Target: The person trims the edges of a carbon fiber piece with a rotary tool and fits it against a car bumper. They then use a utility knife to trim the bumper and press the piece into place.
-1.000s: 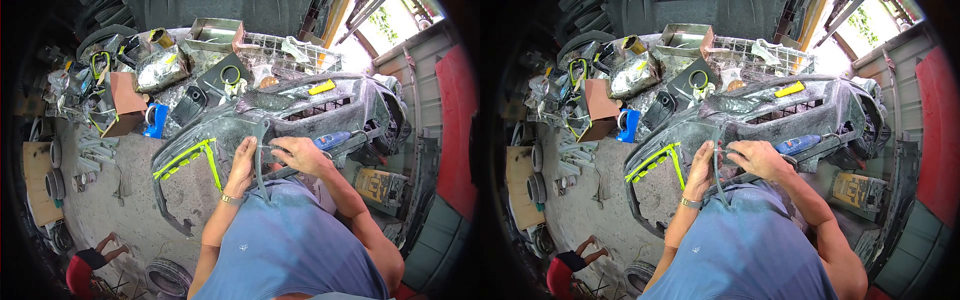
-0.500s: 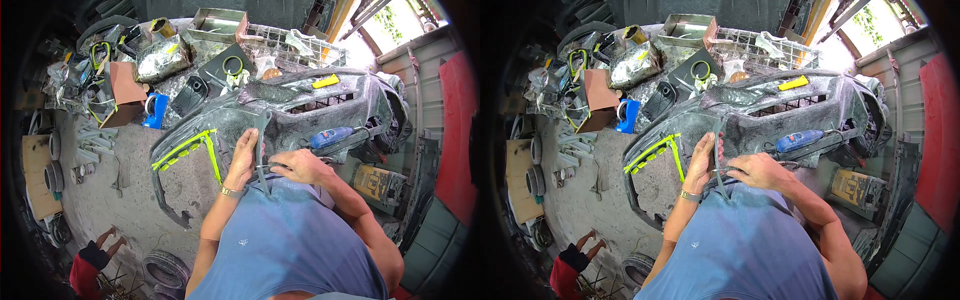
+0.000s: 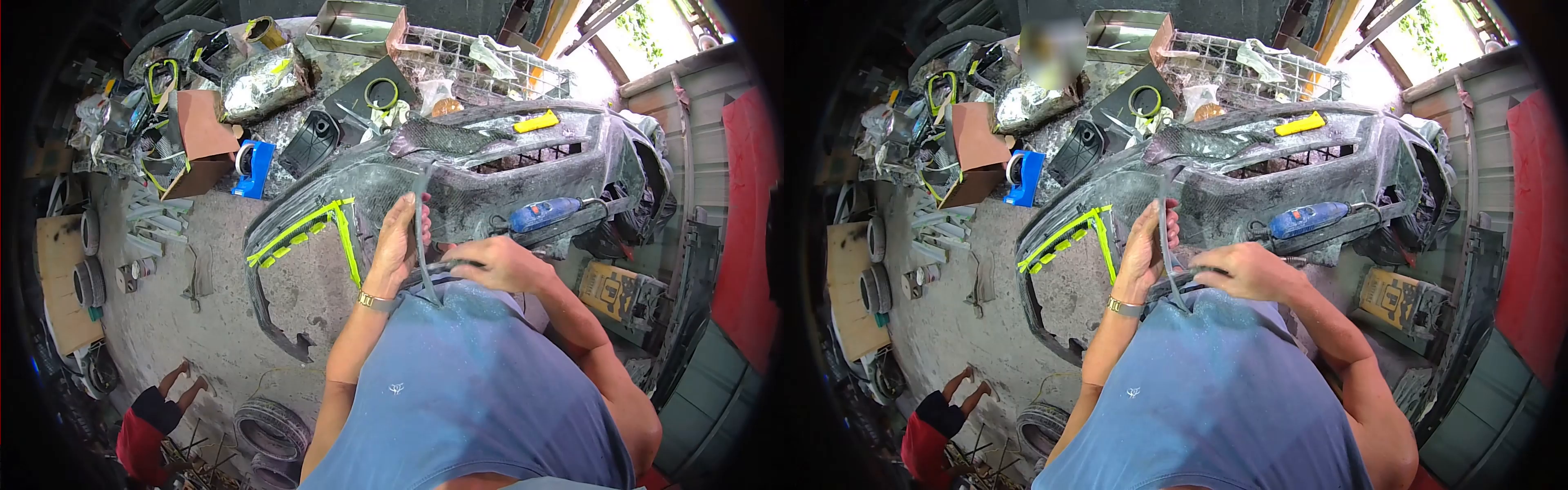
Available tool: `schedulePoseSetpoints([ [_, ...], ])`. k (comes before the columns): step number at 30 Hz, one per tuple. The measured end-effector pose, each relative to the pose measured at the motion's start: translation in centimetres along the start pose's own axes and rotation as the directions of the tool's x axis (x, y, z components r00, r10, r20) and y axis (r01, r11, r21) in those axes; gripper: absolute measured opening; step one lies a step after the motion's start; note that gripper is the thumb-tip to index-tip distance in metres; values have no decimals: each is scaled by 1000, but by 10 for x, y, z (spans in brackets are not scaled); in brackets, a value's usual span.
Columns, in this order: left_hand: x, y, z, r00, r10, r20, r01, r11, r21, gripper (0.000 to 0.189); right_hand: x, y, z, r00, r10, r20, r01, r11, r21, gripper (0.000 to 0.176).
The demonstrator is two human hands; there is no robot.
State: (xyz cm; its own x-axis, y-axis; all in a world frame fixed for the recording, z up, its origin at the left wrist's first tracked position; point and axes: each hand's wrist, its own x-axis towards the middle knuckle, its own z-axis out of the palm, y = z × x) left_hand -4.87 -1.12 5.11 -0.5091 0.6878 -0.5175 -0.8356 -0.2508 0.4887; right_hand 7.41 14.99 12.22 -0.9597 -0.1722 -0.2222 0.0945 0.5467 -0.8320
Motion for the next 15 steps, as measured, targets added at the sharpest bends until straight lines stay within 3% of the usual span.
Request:
schedulePoseSetpoints([
  [1, 5, 0, -4, 999, 1, 51, 4, 996, -93, 39, -1, 2, -3, 998, 20, -64, -11, 990, 138, 26],
  [2, 14, -4, -13, 996, 6, 93, 7, 989, -147, 54, -2, 3, -11, 988, 114, -107, -96, 981, 166, 25],
  [3, 17, -2, -14, 996, 16, 90, -3, 990, -141, 54, -3, 6, -15, 971, 148, -188, -109, 973, 205, 25],
  [5, 21, 4, -17, 939, 74, 335, 120, 844, -523, 72, -7, 8, -22, 929, 233, -288, -133, 936, 327, 22],
  [6, 24, 8, -20, 933, 85, 349, 122, 839, -530, 89, -9, 11, -23, 932, 218, -288, -117, 937, 329, 22],
  [9, 24, 16, -22, 922, 126, 366, 77, 866, -493, 96, -13, 19, -16, 905, 203, -374, -107, 959, 261, 18],
  [11, 26, 21, -28, 891, 159, 426, 70, 878, -473, 102, -14, 20, -9, 888, 393, -239, -291, 882, 370, 16],
  [12, 23, 26, -27, 900, 144, 411, 42, 911, -411, 105, -13, 17, -6, 893, 396, -213, -300, 877, 374, 16],
  [13, 22, 30, -26, 910, 129, 395, 16, 938, -345, 109, -10, 18, 1, 914, 298, -276, -188, 913, 361, 16],
  [14, 33, 25, -39, 790, 196, 581, 95, 897, -432, 108, -9, 16, 4, 920, 310, -240, -216, 912, 349, 15],
  [15, 31, 28, -37, 786, 198, 586, 91, 900, -425, 108, -8, 13, 6, 923, 323, -207, -243, 910, 334, 15],
])
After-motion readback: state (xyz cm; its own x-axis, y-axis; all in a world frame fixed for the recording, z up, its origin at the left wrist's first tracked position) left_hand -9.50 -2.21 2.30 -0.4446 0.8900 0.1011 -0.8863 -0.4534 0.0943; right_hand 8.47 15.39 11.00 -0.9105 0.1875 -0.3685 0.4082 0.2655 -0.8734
